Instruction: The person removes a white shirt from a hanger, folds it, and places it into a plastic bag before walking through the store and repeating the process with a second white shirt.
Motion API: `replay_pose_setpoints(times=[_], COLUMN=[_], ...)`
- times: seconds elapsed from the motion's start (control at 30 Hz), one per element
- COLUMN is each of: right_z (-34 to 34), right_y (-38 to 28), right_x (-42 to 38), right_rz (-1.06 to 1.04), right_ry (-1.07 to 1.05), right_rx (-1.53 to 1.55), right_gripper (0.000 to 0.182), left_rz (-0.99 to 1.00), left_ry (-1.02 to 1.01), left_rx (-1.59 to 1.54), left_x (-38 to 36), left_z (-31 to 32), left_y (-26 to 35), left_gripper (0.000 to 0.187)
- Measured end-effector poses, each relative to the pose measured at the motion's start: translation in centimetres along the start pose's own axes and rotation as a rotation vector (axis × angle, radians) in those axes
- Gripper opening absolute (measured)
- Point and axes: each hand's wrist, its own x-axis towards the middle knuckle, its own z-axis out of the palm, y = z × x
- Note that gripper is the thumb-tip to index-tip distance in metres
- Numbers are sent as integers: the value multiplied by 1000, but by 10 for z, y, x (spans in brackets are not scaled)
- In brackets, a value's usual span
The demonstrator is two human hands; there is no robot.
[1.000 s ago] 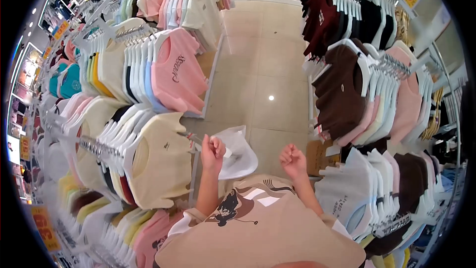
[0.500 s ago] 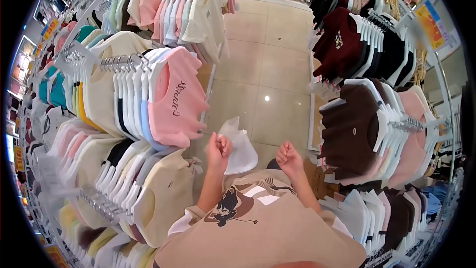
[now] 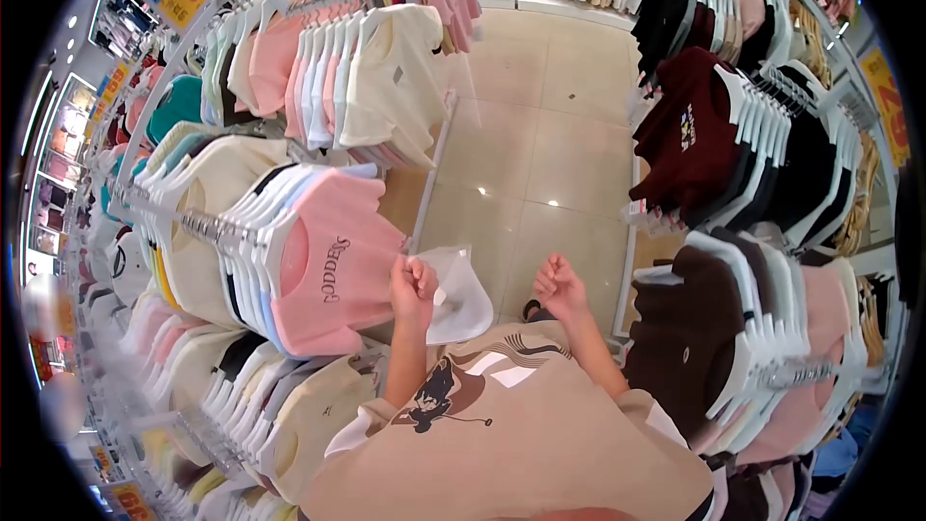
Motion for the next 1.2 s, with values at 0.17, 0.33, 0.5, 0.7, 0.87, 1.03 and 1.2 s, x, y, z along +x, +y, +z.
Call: replay_pose_setpoints(times=[0.17, 0.33, 0.5, 0.7, 0.87, 1.03, 1.2], right_z=[-2, -8, 6, 18, 40, 59, 71], right_y=[-71, -117, -136, -154, -170, -163, -136], right_x=[44, 89, 151, 229, 300, 378, 456], right_rz=[-35, -3, 95, 211, 281, 384, 626], right_ry=[-27, -9, -32, -28, -21, -27, -46], right_rx=[-24, 36, 39, -5, -123, -206, -209], right_gripper=[25, 25, 23, 23, 23, 20, 19], left_rz=[35, 122, 181, 220, 313, 414, 560], left_ry=[69, 149, 139, 173, 261, 360, 497], left_rx=[-14, -79, -162, -240, -271, -363, -428], left_x=[53, 86, 118, 185, 240, 274, 281], left_z=[30, 56, 75, 71, 67, 58, 59], left_y=[0, -2, -1, -1, 13, 33, 48], left_gripper=[39, 38, 38, 38, 43, 43, 39])
